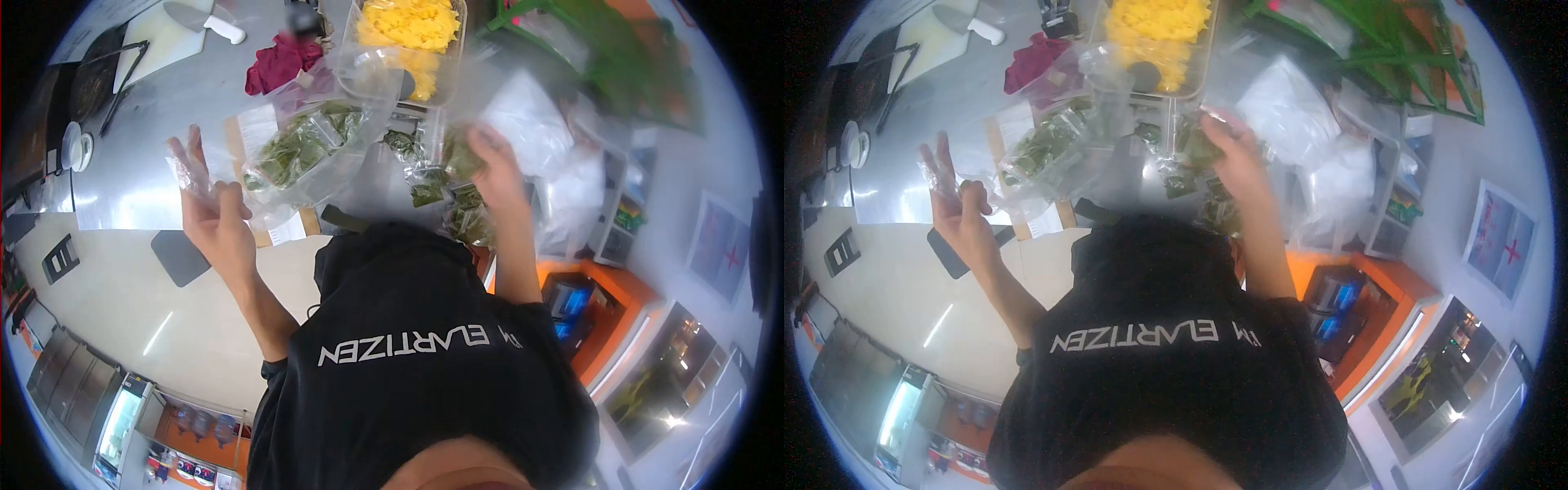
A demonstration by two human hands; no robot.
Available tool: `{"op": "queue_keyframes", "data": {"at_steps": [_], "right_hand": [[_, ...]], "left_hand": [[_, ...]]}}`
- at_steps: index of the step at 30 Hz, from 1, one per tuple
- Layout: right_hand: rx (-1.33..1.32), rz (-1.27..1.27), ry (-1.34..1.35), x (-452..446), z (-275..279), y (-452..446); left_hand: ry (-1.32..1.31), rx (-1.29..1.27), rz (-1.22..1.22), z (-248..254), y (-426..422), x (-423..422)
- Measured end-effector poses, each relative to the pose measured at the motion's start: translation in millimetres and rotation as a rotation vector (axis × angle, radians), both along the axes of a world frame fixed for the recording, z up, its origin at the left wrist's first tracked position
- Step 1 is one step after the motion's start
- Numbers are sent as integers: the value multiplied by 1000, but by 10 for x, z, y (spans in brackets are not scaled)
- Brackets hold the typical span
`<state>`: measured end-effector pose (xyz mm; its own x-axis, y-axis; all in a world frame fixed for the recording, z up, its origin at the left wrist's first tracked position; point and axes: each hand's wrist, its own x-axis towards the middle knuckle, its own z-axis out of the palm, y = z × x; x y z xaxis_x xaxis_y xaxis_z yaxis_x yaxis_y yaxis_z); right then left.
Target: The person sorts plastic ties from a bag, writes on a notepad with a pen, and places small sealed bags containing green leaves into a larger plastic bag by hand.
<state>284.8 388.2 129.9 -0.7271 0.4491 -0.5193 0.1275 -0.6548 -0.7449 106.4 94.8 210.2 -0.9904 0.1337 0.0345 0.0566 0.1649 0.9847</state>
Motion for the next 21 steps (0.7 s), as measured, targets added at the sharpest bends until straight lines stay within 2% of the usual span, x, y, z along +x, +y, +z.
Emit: {"op": "queue_keyframes", "data": {"at_steps": [3,5,7,9,11,13,15,17,19,21], "right_hand": [[148,-23,283,-304,722,-255],[533,146,335,-580,932,-438],[983,359,609,-1038,937,-608],[1275,360,508,-1154,841,-764],[1264,352,389,-1132,811,-712],[947,354,270,-891,829,-361],[985,796,-182,-662,734,-144],[1281,991,-201,-267,-96,-127],[1657,1005,-209,130,-785,-266],[1616,988,-301,209,-910,-315]], "left_hand": [[-9,10,-66,37,18,62],[-27,-26,-129,60,39,85],[-14,-48,-125,102,109,137],[7,-54,-128,119,136,144],[23,-48,-115,113,71,128],[-6,-55,-93,84,12,95],[-17,-53,-77,69,-45,79],[-18,-38,-89,31,-55,68],[-22,-41,-91,19,-11,55],[-19,-56,-74,18,48,74]]}}
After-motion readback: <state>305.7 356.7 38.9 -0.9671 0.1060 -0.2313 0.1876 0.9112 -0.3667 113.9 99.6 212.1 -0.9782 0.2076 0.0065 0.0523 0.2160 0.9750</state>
